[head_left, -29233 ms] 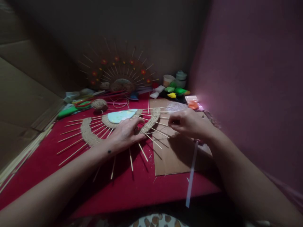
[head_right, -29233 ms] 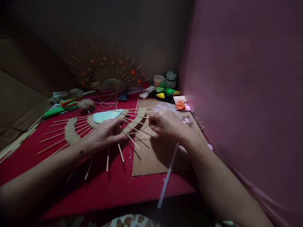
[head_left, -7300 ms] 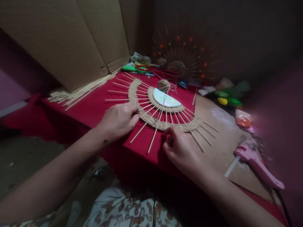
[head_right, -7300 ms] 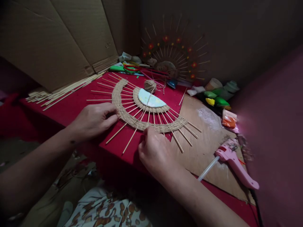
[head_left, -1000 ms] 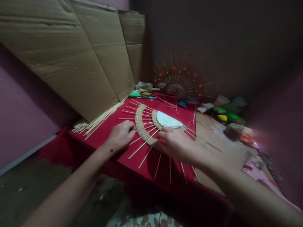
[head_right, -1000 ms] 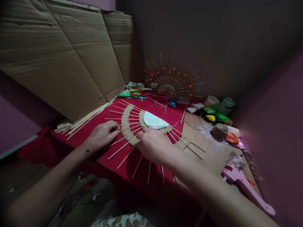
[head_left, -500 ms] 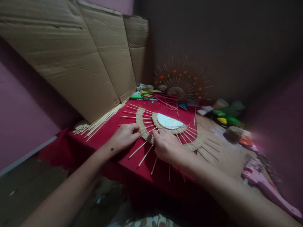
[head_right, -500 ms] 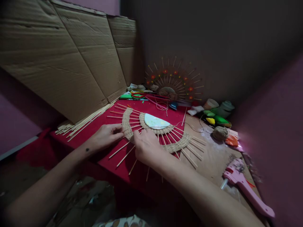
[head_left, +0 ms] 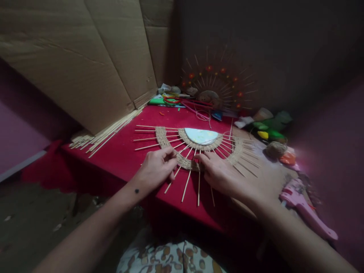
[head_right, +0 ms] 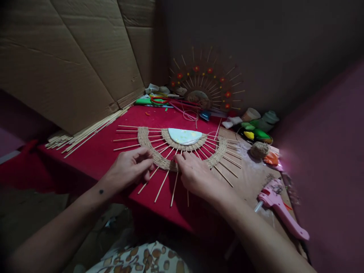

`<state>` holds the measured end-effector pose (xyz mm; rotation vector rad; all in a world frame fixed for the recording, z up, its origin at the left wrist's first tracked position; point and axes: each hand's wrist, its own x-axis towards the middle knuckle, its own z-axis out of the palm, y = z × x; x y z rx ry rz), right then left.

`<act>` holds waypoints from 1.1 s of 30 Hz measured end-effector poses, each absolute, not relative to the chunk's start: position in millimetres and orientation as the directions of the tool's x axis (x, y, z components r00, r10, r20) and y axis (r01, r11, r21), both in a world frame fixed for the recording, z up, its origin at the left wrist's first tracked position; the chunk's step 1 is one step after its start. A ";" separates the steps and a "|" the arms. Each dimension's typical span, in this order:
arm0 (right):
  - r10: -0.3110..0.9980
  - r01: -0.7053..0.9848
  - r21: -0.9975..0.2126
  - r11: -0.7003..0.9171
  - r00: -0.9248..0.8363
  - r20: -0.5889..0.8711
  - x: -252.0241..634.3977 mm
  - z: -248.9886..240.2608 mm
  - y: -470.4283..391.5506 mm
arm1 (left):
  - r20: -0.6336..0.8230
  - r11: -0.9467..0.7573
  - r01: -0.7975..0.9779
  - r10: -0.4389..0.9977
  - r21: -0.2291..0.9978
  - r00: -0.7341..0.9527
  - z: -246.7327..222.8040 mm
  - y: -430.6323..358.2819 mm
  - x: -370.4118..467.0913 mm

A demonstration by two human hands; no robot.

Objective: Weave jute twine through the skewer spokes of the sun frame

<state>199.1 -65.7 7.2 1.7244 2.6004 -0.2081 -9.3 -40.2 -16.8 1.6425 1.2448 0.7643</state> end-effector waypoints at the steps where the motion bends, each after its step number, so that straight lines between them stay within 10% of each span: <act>1: 0.916 0.916 -0.109 0.385 -0.394 -0.075 199.7 6.4 -66.4 | -0.053 -0.056 0.367 0.959 0.929 0.280 -17.0 -41.8 -8.2; 27: 0.830 0.774 -0.355 0.524 -0.557 0.011 181.0 24.8 -53.7 | 0.254 -0.331 0.727 0.942 0.601 0.218 -19.3 -55.7 -16.6; 33: 0.776 0.754 -0.243 0.611 -0.631 -0.008 163.0 10.3 -43.1 | 0.244 -0.311 0.705 0.949 0.637 0.198 -17.9 -58.7 -17.4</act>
